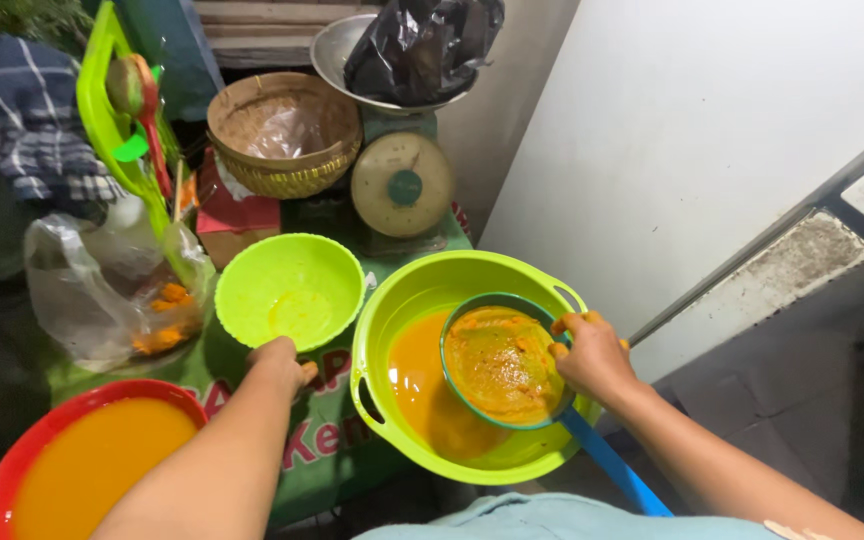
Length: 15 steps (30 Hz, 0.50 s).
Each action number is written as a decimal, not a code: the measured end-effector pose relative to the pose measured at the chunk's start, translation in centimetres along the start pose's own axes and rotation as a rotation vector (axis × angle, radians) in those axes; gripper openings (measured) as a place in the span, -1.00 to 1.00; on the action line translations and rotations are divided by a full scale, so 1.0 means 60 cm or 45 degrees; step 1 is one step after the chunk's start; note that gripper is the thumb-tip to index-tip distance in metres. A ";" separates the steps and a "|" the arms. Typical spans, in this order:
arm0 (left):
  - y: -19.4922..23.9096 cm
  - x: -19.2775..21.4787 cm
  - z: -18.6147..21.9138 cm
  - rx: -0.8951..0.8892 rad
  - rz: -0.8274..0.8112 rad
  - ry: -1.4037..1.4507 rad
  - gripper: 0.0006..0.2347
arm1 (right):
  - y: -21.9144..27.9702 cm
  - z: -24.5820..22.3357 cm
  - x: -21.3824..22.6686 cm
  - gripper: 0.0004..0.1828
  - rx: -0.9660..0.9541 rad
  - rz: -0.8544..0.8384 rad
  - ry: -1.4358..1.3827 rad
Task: The person pours an orange puree through a blue strainer into a red bowl, using a green scoop to transfer liquid from a green basin. They repeatedly press the pulp in the strainer with their hand to extract juice, then rinse the strainer and scoop with water from the basin. The process continues with multiple scoops and hand presses.
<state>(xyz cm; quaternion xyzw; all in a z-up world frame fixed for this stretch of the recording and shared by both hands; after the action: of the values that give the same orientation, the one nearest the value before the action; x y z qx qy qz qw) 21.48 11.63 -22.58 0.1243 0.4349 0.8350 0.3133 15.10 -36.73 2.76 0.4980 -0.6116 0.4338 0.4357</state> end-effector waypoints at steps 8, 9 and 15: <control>0.018 0.017 -0.004 0.084 0.051 0.216 -0.64 | 0.007 0.008 -0.027 -0.20 -0.207 -0.278 0.139; 0.032 0.030 -0.010 0.090 0.091 0.240 -0.64 | 0.007 0.007 -0.030 -0.20 -0.223 -0.275 0.151; 0.121 0.099 -0.046 -0.019 0.141 0.109 -0.63 | 0.005 -0.007 -0.040 -0.27 -0.260 -0.241 0.176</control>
<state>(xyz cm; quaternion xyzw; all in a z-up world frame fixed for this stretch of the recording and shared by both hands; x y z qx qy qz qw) 12.54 10.51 -18.73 0.1100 0.4340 0.8588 0.2489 15.13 -35.75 0.49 0.4754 -0.5715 0.3595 0.5640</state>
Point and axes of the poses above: each hand's wrist, its own y-axis away from the middle knuckle, its own x-axis out of the back of the hand, z = x × y, the point moved 8 cm from there along -y, towards the middle knuckle
